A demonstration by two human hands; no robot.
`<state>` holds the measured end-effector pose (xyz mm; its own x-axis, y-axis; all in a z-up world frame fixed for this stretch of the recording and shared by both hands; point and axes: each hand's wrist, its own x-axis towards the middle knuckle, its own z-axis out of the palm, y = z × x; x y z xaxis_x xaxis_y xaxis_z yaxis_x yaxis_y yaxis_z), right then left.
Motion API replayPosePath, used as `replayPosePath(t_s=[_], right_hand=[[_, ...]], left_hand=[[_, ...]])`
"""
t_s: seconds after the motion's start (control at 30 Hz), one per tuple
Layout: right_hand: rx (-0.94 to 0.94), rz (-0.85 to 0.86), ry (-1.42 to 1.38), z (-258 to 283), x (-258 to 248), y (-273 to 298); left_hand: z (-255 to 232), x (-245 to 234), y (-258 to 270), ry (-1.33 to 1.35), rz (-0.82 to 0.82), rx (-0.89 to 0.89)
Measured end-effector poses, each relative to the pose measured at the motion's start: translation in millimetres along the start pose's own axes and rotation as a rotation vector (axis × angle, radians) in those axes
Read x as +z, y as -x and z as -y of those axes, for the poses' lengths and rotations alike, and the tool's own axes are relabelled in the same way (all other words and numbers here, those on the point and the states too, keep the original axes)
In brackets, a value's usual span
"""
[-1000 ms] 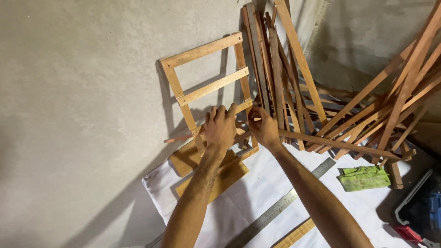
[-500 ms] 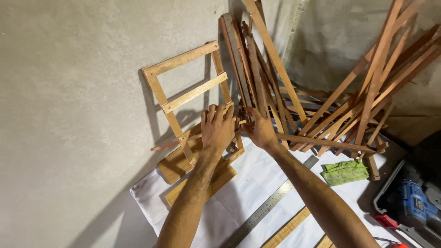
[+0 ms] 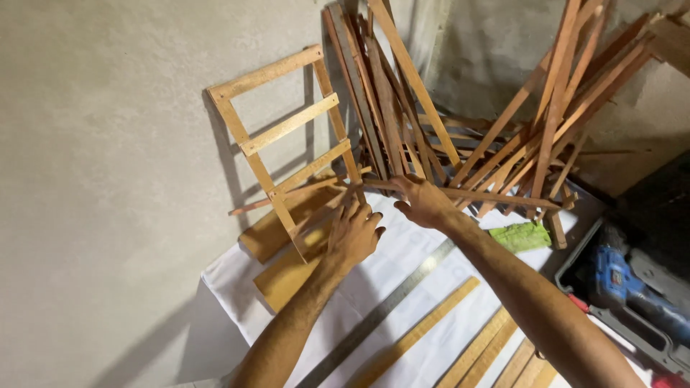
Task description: The person measures a small wooden frame with a ruler and marks positions, then hammers nails into the frame joints to fasten the slats. They reposition the frame, align wooden strips against it, and continue hammering to secure the assembly on the work table.
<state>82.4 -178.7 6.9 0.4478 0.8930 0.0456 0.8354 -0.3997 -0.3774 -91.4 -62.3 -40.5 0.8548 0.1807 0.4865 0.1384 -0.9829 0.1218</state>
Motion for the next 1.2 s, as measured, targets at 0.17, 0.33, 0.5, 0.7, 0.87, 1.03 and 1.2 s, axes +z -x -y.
replayPosePath(t_s=[0.17, 0.33, 0.5, 0.7, 0.87, 1.03, 1.2], right_hand=[[0.048, 0.194, 0.133, -28.7, 13.3, 76.7], [0.097, 0.317, 0.132, -66.1, 34.0, 169.1], [0.141, 0.351, 0.171, -91.3, 42.3, 259.3], [0.317, 0.485, 0.017, -73.2, 33.3, 338.3], [0.294, 0.391, 0.111, -68.6, 36.4, 381.3], [0.222, 0.342, 0.103, -98.1, 62.2, 415.1], [0.045, 0.096, 0.093, -112.6, 86.3, 419.4]], left_hand=[[-59.9, 18.2, 45.1, 0.287, 0.227, -0.069], [-127.6, 30.1, 83.0, 0.427, 0.362, -0.078], [-160.5, 96.7, 126.9, 0.455, 0.354, -0.074], [-186.1, 99.6, 132.9, 0.525, 0.208, -0.110], [-217.3, 80.1, 135.1, 0.483, 0.237, -0.158], [-253.9, 52.0, 142.9, 0.459, 0.238, -0.075], [-281.3, 53.7, 164.4, 0.393, 0.298, -0.002]])
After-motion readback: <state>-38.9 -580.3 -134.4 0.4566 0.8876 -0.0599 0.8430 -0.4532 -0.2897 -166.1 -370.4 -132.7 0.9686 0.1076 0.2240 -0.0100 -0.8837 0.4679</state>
